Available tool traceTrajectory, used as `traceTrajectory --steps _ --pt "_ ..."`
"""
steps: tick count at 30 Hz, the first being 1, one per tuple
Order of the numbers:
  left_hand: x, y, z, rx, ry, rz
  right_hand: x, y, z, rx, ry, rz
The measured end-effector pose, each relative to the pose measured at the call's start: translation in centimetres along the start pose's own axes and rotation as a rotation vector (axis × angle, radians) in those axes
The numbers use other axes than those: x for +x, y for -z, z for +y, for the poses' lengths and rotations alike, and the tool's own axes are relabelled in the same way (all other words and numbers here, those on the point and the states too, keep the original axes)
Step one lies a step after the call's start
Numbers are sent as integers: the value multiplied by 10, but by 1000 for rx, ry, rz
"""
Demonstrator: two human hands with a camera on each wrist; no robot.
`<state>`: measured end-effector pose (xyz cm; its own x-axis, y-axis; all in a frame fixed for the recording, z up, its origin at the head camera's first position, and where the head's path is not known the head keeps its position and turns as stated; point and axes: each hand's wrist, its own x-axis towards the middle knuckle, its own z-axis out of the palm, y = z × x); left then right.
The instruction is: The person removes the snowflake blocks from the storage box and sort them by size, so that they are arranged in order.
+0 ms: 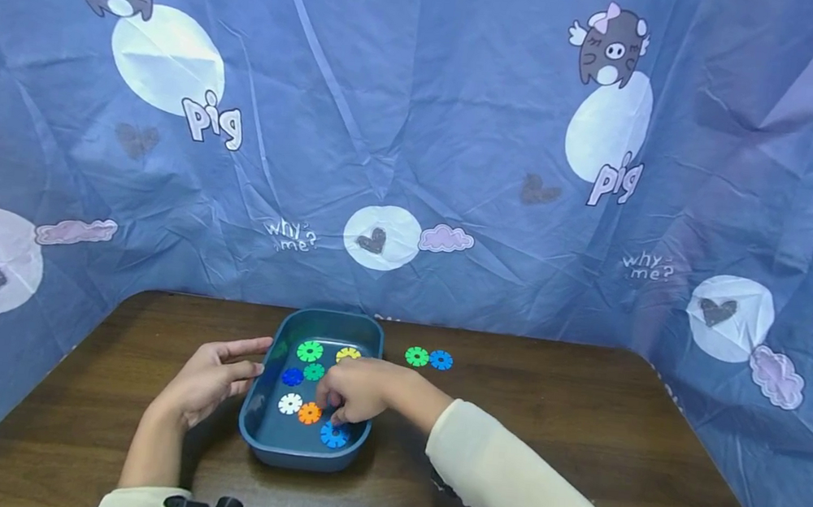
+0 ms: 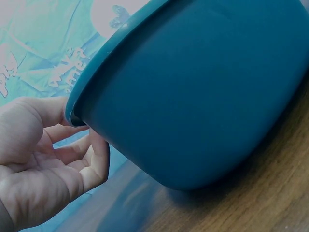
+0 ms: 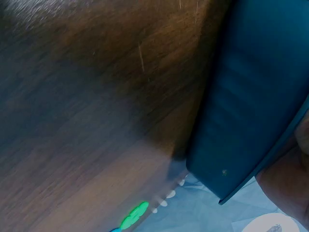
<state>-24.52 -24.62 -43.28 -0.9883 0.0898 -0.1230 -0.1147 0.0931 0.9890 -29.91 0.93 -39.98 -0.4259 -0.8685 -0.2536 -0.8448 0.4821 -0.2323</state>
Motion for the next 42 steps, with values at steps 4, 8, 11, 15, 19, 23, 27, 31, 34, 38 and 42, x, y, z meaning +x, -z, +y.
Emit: traceTrajectory --steps 4,8,11,15,19,23,27,31,34,38,42 --pt "0 0 1 2 0 0 2 -2 -4 14 -20 -32" --pt "0 0 0 -4 -11 -10 6 -4 -6 19 -6 -59" --pt "-1 1 -1 -4 -18 -16 8 -5 -7 40 4 -81" --pt "0 0 -2 -3 -13 -15 10 -6 -7 80 -8 -103" --pt "0 1 -2 -3 -14 -13 10 -6 -8 100 -15 -116" --pt "-1 1 -1 -2 -15 -12 10 -5 -8 129 -16 -116" --pt "-1 0 -1 -4 -9 -11 9 -3 -7 163 -16 -102" --pt "-1 0 -1 -5 -13 -15 8 1 -6 212 4 -81" --pt "-1 0 -1 -3 -12 -16 7 6 -5 267 21 -67" --pt "0 0 -1 2 -6 -12 5 12 -1 306 48 -25" --pt "0 0 -1 4 2 -8 1 21 5 324 65 35"
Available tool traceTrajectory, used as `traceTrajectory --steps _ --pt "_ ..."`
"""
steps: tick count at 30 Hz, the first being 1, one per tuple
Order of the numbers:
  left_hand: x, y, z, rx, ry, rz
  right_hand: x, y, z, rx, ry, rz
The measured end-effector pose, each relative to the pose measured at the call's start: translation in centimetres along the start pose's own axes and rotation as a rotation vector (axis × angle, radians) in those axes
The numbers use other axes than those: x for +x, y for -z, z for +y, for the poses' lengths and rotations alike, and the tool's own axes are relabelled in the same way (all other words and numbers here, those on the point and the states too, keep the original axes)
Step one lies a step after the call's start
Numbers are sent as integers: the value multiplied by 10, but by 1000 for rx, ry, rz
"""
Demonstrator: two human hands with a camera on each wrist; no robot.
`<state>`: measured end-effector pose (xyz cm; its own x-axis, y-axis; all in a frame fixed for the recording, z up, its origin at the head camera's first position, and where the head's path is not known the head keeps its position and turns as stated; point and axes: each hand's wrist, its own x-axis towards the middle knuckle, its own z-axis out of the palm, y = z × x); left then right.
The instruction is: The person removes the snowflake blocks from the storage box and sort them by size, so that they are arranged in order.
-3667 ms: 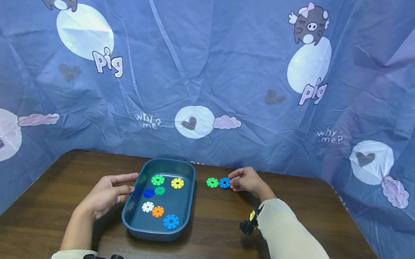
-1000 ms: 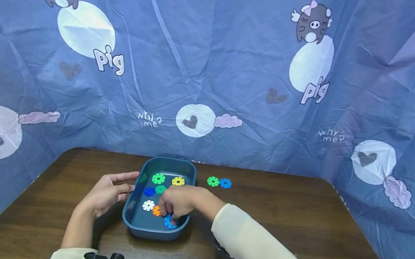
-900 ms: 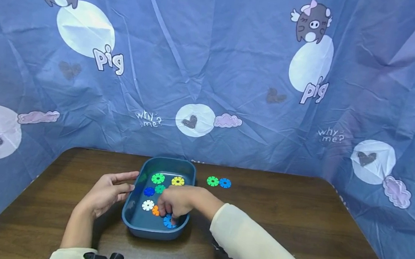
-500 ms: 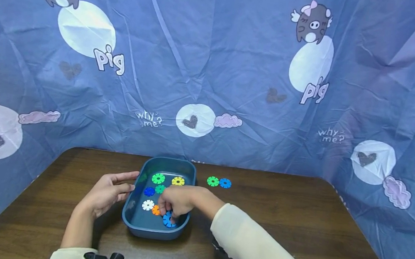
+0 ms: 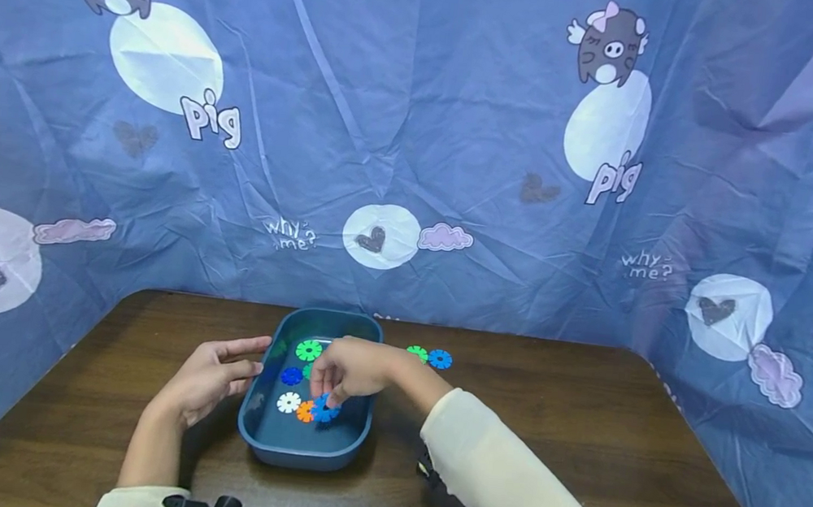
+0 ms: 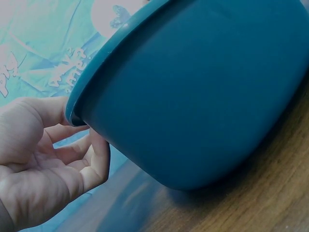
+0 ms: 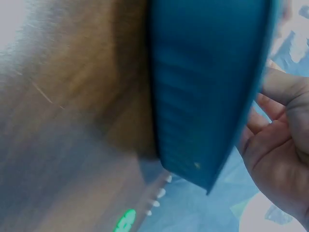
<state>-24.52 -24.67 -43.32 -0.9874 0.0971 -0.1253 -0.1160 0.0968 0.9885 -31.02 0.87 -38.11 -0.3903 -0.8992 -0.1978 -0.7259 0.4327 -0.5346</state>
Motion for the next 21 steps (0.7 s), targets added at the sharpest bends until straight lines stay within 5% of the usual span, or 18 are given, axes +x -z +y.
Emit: traceTrajectory --steps 9,21 --pt "-2 0 1 3 8 10 -23 31 10 113 -21 155" --pt "-2 -1 1 17 3 14 -75 59 64 224 -171 366"
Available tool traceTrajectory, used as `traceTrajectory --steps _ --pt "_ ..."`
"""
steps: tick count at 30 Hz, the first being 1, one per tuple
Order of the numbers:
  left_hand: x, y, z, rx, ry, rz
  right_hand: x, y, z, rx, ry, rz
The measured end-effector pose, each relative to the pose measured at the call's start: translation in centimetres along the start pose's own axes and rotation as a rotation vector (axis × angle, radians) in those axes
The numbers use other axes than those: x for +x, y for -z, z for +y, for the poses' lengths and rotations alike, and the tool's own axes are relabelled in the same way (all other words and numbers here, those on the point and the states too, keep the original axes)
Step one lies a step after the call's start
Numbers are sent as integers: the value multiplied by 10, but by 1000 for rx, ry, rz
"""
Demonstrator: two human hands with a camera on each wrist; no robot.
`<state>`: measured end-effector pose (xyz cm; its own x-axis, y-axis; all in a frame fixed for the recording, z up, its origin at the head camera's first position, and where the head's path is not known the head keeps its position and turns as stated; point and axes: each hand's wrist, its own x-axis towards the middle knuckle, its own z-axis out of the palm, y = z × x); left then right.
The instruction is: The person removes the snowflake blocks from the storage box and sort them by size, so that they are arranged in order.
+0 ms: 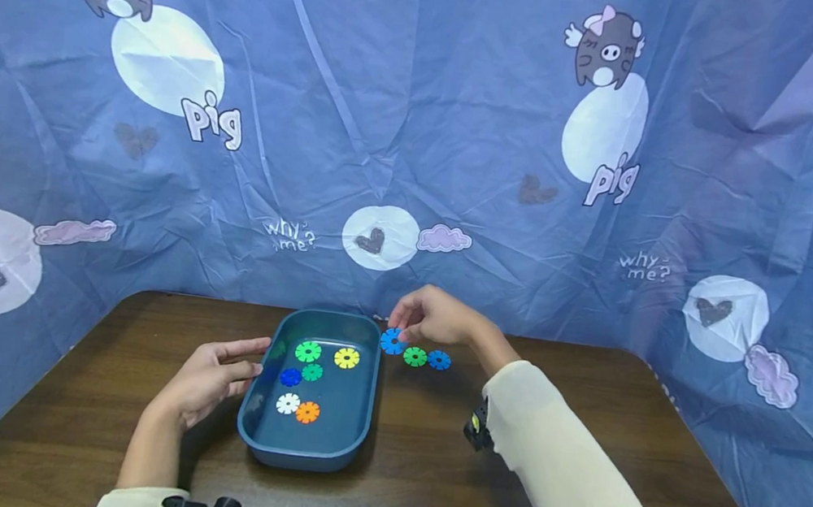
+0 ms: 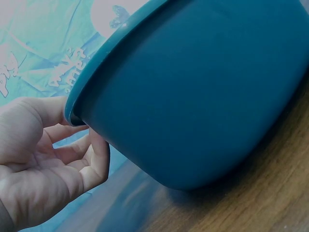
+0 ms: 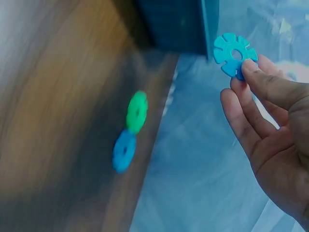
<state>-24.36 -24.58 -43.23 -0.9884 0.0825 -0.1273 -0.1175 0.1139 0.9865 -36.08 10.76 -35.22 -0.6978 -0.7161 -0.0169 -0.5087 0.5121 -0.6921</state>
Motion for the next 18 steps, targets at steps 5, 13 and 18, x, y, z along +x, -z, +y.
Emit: traceTrajectory --steps 5,13,18 --pt "0 0 0 -3 3 1 -15 17 28 34 -49 72" --pt "1 0 -1 -11 2 0 -41 30 75 100 -139 165" --pt "2 0 -1 -16 0 -2 -57 27 98 218 -253 213"
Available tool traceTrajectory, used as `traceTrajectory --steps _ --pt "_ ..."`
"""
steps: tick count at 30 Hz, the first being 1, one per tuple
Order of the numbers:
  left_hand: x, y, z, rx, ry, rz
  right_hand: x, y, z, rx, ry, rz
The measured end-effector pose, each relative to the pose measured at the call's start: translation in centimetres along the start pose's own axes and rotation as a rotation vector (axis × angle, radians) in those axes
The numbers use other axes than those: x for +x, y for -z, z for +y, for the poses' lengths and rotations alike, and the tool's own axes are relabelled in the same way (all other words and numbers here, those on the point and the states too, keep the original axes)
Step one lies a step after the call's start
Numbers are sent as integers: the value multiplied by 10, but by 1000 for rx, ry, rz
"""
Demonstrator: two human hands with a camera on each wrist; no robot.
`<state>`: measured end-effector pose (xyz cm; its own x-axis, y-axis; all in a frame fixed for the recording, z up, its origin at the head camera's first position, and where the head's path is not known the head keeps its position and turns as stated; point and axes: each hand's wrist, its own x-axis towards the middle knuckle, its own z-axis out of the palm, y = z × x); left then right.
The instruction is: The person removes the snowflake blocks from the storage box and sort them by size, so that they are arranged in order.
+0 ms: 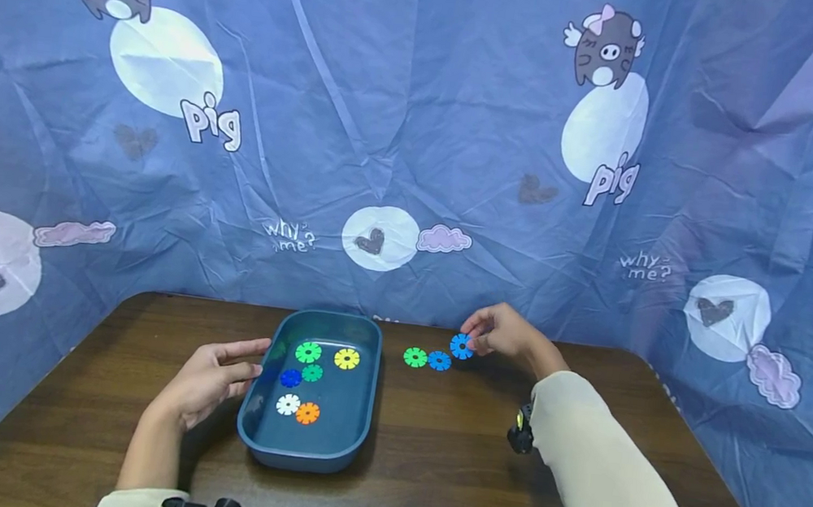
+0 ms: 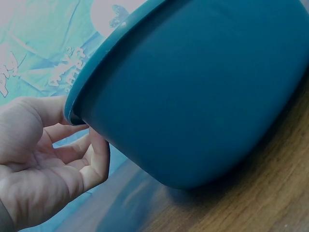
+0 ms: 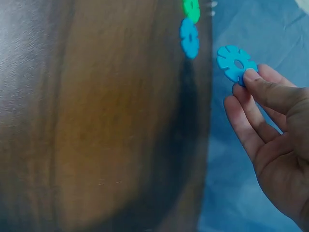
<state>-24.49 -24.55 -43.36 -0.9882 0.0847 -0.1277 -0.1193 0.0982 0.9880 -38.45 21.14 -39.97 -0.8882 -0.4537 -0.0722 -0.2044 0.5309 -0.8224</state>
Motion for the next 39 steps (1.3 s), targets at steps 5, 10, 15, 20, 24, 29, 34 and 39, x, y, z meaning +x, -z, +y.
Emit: traceTrajectory --steps 5,10,15,20,24,29,34,39 --pt "1 1 0 -14 3 -3 -7 -3 23 112 -84 38" --pt "1 1 0 -17 -1 -8 -11 -9 42 191 -125 76" --pt "2 0 0 -12 1 -6 -16 -14 51 245 -151 114" --pt "1 0 0 -11 5 -2 -17 -13 52 294 -152 120" --pt "1 1 0 -9 4 -1 -18 -10 48 283 -151 105" --pt "1 2 -1 -13 8 3 -18 -6 42 234 -142 83" --pt "1 2 -1 -5 12 7 -18 -5 40 212 -139 71" --pt "0 2 0 -6 11 6 -11 -9 32 177 -118 84"
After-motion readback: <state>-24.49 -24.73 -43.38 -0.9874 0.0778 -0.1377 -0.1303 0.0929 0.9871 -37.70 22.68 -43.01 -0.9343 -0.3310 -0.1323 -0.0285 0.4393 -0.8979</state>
